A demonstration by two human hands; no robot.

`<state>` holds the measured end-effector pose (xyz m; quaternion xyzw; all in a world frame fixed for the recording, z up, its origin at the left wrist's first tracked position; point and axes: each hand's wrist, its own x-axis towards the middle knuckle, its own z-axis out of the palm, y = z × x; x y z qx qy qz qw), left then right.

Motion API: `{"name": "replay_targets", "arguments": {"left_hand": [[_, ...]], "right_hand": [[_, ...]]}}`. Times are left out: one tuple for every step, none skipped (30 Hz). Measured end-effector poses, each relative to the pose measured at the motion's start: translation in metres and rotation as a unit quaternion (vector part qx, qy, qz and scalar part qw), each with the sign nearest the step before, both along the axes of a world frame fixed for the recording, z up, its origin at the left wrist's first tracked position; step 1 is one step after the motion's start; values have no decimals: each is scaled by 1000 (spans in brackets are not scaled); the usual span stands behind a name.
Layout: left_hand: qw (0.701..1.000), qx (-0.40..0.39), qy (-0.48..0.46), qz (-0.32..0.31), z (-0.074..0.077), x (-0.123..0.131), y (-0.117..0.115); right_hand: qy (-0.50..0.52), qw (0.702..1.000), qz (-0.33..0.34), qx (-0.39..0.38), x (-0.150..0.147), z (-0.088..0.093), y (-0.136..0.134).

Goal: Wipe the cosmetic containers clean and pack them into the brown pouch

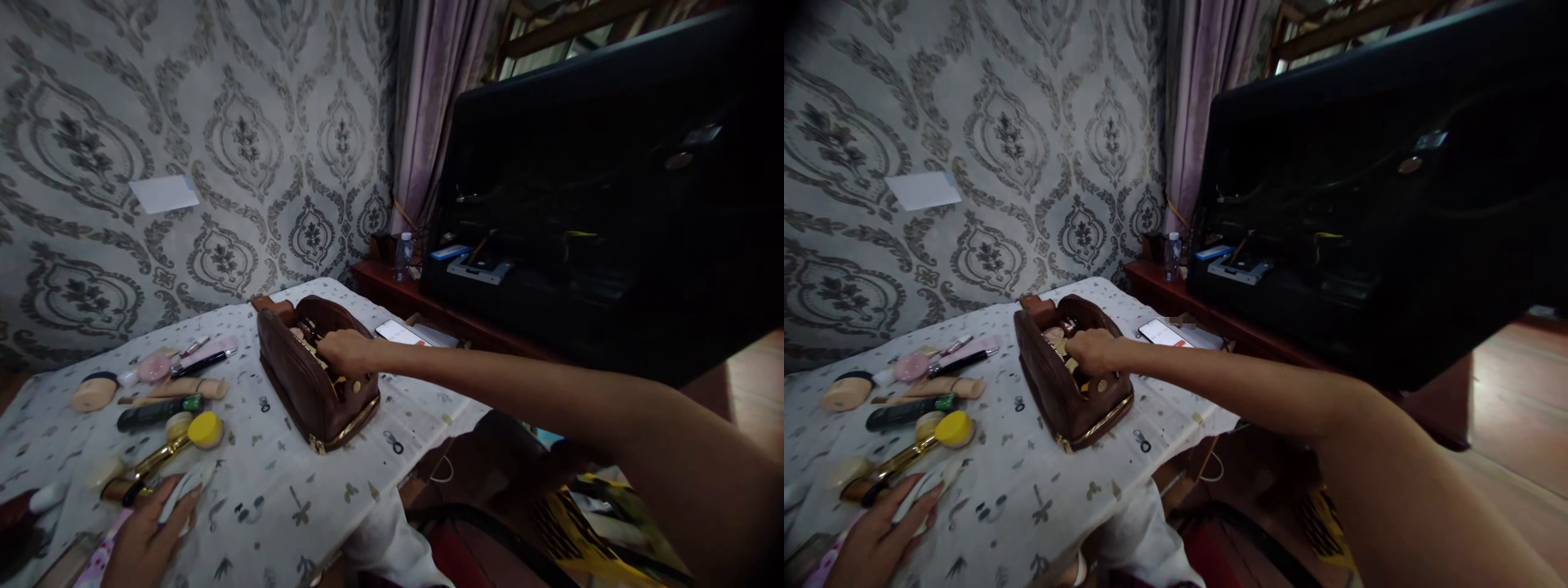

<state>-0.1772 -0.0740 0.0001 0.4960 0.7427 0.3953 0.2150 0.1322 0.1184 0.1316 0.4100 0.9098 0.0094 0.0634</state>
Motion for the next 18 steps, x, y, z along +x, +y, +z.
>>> {"name": "replay_targets", "arguments": {"left_hand": [[1000, 2, 10, -4, 1, 0, 0], [1000, 1, 16, -6, 1, 0, 1], [1000, 1, 18, -2, 0, 0, 1], [1000, 1, 19, 7, -1, 0, 0], [1000, 1, 19, 12, -3, 0, 0], [1000, 3, 19, 13, -5, -1, 0], [1000, 10, 19, 18, -7, -1, 0], [999, 19, 20, 25, -10, -2, 0], [999, 24, 19, 27, -12, -4, 0], [999, 27, 19, 28, -14, -5, 0], [999, 26, 18, 26, -16, -7, 0], [999, 22, 17, 21, -18, -9, 0], [1000, 12, 16, 11, -19, -11, 0], [1000, 1, 14, 1, -21, -14, 1], [1000, -9, 10, -5, -21, -16, 1], [1000, -13, 6, -5, -22, -17, 1], [1000, -12, 0, 2, -22, -18, 1], [1000, -12, -7, 11, -22, -18, 0]], "right_hand": [[-8, 1000, 2, -17, 1, -2, -1], [-12, 999, 5, -35, 2, -3, -2], [-14, 999, 8, -52, 2, -4, -1], [-17, 998, 9, -66, 1, -4, 0], [-18, 997, 10, -75, 0, -4, 1], [-18, 997, 11, -77, 0, -3, 1], [-18, 997, 14, -76, -1, -3, 2], [-16, 997, 16, -76, -1, -3, 2], [-15, 997, 18, -76, -2, -3, 2], [-13, 997, 21, -75, -1, -4, 1], [-11, 997, 24, -75, -1, -5, 1], [-9, 997, 26, -74, -1, -7, 1], [-8, 997, 27, -74, -1, -8, 1], [-7, 997, 28, -73, 0, -10, 2], [-6, 997, 30, -72, 0, -10, 2], [-5, 997, 33, -70, 0, -11, 3], [-4, 997, 35, -68, 0, -10, 3], [-3, 997, 36, -65, 0, -9, 3]]}}
